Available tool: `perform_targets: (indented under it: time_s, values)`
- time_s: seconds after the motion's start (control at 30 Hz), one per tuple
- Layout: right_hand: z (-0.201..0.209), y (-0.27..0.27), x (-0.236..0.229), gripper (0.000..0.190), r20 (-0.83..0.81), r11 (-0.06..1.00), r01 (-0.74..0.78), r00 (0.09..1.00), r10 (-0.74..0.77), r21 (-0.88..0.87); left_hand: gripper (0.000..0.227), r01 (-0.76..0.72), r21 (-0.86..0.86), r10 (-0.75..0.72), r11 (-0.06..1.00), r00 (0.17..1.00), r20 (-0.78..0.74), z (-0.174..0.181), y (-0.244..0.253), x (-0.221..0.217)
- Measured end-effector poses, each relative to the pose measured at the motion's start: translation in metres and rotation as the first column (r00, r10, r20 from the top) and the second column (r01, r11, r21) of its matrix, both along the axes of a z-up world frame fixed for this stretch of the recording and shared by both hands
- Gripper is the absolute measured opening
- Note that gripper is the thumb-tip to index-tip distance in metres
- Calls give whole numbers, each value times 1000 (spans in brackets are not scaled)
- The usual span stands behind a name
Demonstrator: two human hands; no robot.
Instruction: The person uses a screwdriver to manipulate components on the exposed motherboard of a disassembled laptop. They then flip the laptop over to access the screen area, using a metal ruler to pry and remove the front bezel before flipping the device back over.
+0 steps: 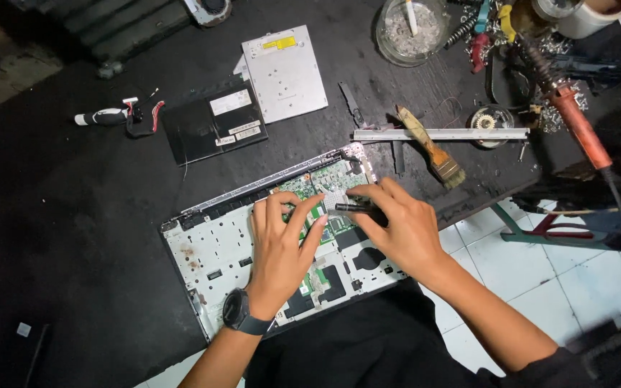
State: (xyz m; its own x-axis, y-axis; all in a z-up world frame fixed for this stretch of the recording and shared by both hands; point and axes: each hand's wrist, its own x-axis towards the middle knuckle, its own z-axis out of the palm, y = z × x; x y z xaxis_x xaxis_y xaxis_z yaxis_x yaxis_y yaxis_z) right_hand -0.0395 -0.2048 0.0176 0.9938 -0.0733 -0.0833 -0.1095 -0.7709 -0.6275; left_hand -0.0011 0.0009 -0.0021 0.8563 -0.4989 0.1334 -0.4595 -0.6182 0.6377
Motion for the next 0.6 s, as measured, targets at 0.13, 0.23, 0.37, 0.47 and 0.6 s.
perform_targets:
  time_s: [0.13,0.23,0.37,0.47,0.6]
  values:
    - [-2,1,1,30,15,999,1,1000,0,-33,24,11,-9,-11,1000,1000,0,3,-1,1]
    - [-2,1,1,32,9,999,-7,1000,8,-33,25,10,-7,-10,1000,1000,-6,3,-1,2]
    - [0,1,3,32,7,1000,-6,1000,6,-31,25,13,-2,-13,1000,1000,-5,2,-1,2]
    - [-3,0,4,32,12,1000,-11,1000,11,-24,25,13,-11,-13,1000,1000,-4,2,-1,2]
    - [-1,1,4,31,14,1000,-8,1000,8,-13,24,11,-10,-11,1000,1000,-14,4,-1,2]
